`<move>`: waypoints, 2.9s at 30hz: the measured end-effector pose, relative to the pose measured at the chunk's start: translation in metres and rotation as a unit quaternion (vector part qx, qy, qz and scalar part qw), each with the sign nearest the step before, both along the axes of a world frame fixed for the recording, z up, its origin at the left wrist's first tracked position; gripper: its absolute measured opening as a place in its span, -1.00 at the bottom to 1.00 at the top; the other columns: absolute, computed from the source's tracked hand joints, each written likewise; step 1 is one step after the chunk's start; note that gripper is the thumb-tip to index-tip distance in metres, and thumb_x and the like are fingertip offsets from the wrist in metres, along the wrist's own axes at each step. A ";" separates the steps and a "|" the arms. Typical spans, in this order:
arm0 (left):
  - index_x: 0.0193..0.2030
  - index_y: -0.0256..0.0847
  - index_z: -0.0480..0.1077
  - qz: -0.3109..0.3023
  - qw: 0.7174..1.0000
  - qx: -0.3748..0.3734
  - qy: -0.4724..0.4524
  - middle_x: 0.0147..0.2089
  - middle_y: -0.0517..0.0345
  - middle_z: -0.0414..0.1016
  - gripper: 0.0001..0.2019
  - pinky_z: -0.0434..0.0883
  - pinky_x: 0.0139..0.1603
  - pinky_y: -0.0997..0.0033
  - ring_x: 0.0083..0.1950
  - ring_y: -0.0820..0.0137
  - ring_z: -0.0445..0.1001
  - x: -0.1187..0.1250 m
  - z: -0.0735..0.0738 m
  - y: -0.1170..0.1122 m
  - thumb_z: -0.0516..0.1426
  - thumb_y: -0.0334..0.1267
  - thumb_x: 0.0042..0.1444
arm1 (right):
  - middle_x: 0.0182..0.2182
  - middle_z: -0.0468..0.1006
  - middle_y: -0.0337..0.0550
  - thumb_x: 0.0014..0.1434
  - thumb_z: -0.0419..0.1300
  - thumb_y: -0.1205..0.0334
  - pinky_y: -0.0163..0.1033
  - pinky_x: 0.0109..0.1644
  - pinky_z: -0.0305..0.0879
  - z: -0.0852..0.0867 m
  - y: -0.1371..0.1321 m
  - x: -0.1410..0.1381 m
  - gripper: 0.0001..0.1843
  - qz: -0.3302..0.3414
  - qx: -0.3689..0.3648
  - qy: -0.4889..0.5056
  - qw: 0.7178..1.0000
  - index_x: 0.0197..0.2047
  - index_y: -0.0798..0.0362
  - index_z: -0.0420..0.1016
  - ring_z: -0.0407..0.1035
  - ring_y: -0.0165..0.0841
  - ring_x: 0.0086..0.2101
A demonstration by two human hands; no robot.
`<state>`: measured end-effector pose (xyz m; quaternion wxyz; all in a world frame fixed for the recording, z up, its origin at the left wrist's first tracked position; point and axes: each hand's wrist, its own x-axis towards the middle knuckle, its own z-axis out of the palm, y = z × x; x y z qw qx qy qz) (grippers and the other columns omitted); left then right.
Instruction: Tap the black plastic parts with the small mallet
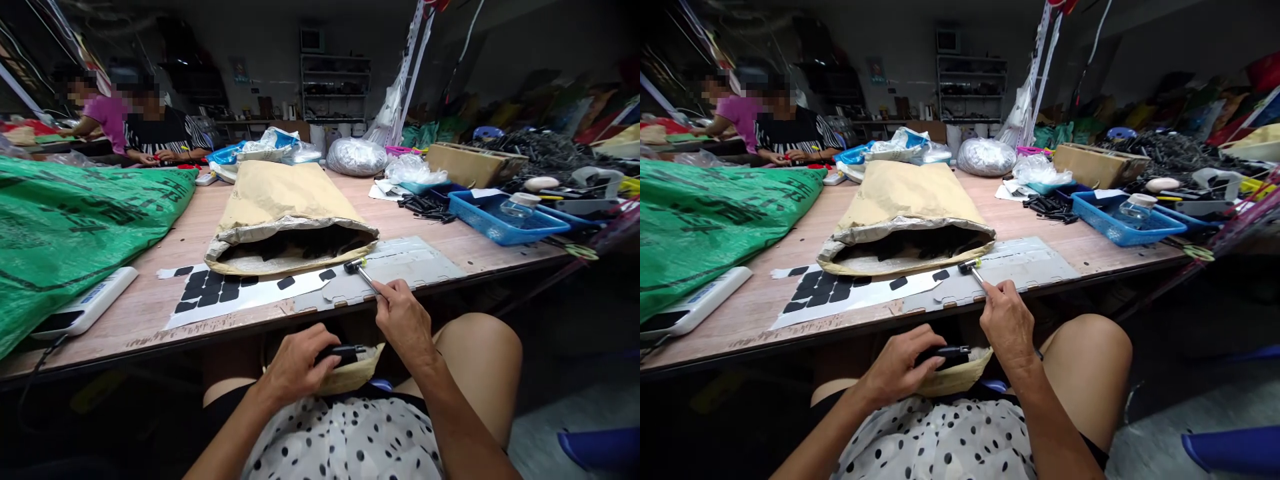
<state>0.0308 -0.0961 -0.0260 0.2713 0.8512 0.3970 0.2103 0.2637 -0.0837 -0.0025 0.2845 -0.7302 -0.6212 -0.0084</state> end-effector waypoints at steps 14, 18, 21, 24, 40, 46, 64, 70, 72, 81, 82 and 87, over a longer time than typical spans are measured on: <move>-0.21 -0.16 0.56 0.263 0.950 0.167 -0.033 -0.23 0.06 0.59 -0.73 0.42 -0.09 0.31 -0.22 0.29 0.51 -0.012 0.046 0.077 0.07 -0.13 0.34 | -0.15 0.50 -0.19 0.30 0.13 0.37 -0.29 -0.22 0.25 0.000 0.000 0.001 -0.61 0.004 -0.004 0.017 1.000 0.10 -0.11 0.59 0.45 -0.38 -0.21; -0.12 -0.22 0.59 0.405 0.892 0.176 0.096 -0.07 -0.12 0.56 -0.74 0.41 0.10 0.13 0.02 0.06 0.46 -0.040 0.049 0.142 0.12 -0.16 0.26 | -0.16 0.50 -0.19 0.30 0.11 0.38 -0.31 -0.24 0.24 -0.002 0.000 0.001 -0.61 0.001 0.002 0.012 1.000 0.10 -0.12 0.59 0.44 -0.40 -0.23; -0.13 -0.24 0.59 0.423 0.886 0.151 0.118 -0.03 -0.22 0.54 -0.74 0.41 0.09 0.03 0.09 -0.08 0.42 -0.050 0.040 0.167 0.17 -0.13 0.20 | -0.17 0.50 -0.19 0.29 0.11 0.38 -0.32 -0.25 0.23 -0.003 0.000 0.002 -0.61 0.002 0.009 0.016 1.000 0.09 -0.12 0.60 0.44 -0.41 -0.24; -0.15 -0.24 0.58 0.441 0.880 0.125 0.128 -0.06 -0.24 0.54 -0.73 0.42 -0.01 0.00 0.07 -0.13 0.43 -0.053 0.037 0.174 0.21 -0.10 0.15 | -0.18 0.50 -0.18 0.29 0.11 0.38 -0.32 -0.23 0.23 -0.003 0.001 0.002 -0.62 0.008 0.015 0.017 1.000 0.08 -0.11 0.60 0.43 -0.40 -0.25; -0.23 -0.14 0.55 0.168 0.981 0.086 -0.046 -0.23 0.15 0.59 -0.84 0.31 -0.13 0.29 -0.13 0.23 0.40 -0.012 0.027 0.097 0.36 -0.23 0.05 | -0.16 0.50 -0.15 0.22 0.14 0.38 -0.24 -0.07 0.33 -0.008 0.004 0.013 -0.57 0.049 0.010 0.072 0.996 0.12 -0.03 0.58 0.44 -0.32 -0.18; -0.21 -0.13 0.58 0.151 0.985 0.068 -0.038 -0.21 0.14 0.59 -0.85 0.30 -0.05 0.24 -0.10 0.22 0.41 -0.016 0.025 0.103 0.33 -0.18 0.09 | -0.14 0.55 -0.08 0.27 0.10 0.31 -0.18 0.07 0.37 -0.004 -0.003 0.004 -0.59 0.151 0.070 0.198 0.966 0.14 0.02 0.56 0.46 -0.29 -0.11; -0.24 -0.12 0.60 0.183 0.982 0.032 -0.036 -0.26 0.19 0.57 -0.82 0.30 -0.07 0.29 -0.11 0.24 0.39 -0.014 0.021 0.108 0.35 -0.17 0.00 | -0.17 0.49 -0.09 0.34 -0.01 0.37 -0.22 0.04 0.42 0.002 -0.018 -0.037 -0.51 0.258 0.048 0.148 0.954 0.27 -0.01 0.45 0.45 -0.34 -0.19; -0.24 -0.12 0.59 0.187 0.981 0.033 -0.039 -0.29 0.20 0.56 -0.81 0.31 -0.12 0.31 -0.14 0.26 0.41 -0.013 0.019 0.109 0.35 -0.17 -0.02 | -0.13 0.51 -0.08 0.35 -0.01 0.35 -0.25 0.02 0.42 0.008 -0.019 -0.032 -0.52 0.226 0.066 0.137 0.962 0.26 -0.01 0.45 0.46 -0.34 -0.18; -0.23 -0.13 0.59 0.188 0.981 0.033 -0.040 -0.29 0.20 0.56 -0.80 0.31 -0.13 0.31 -0.14 0.25 0.41 -0.013 0.020 0.109 0.35 -0.16 -0.02 | -0.17 0.51 -0.10 0.34 -0.01 0.36 -0.26 0.01 0.42 0.007 -0.019 -0.032 -0.53 0.220 0.054 0.124 0.966 0.24 -0.01 0.48 0.46 -0.34 -0.20; -0.21 -0.11 0.59 0.181 0.982 0.034 -0.034 -0.26 0.18 0.56 -0.83 0.33 -0.07 0.26 -0.08 0.21 0.43 -0.014 0.025 0.104 0.32 -0.20 0.02 | -0.17 0.51 -0.15 0.28 0.06 0.38 -0.27 -0.07 0.36 0.006 -0.015 -0.011 -0.53 0.124 0.052 0.077 0.988 0.19 -0.07 0.52 0.46 -0.33 -0.20; -0.20 -0.11 0.59 0.181 0.982 0.034 -0.033 -0.25 0.18 0.57 -0.82 0.32 -0.07 0.25 -0.07 0.20 0.42 -0.014 0.025 0.104 0.32 -0.21 0.02 | -0.18 0.51 -0.16 0.27 0.06 0.39 -0.27 -0.10 0.35 0.005 -0.014 -0.009 -0.54 0.100 0.043 0.059 0.992 0.17 -0.07 0.53 0.46 -0.33 -0.21; -0.22 -0.11 0.60 0.176 0.983 0.036 -0.031 -0.19 0.16 0.60 -0.84 0.33 -0.04 0.23 -0.05 0.17 0.43 -0.014 0.026 0.104 0.31 -0.19 0.03 | -0.15 0.50 -0.14 0.28 0.08 0.41 -0.26 -0.21 0.28 0.000 -0.011 -0.004 -0.56 0.024 -0.002 -0.027 0.999 0.14 -0.05 0.56 0.44 -0.32 -0.22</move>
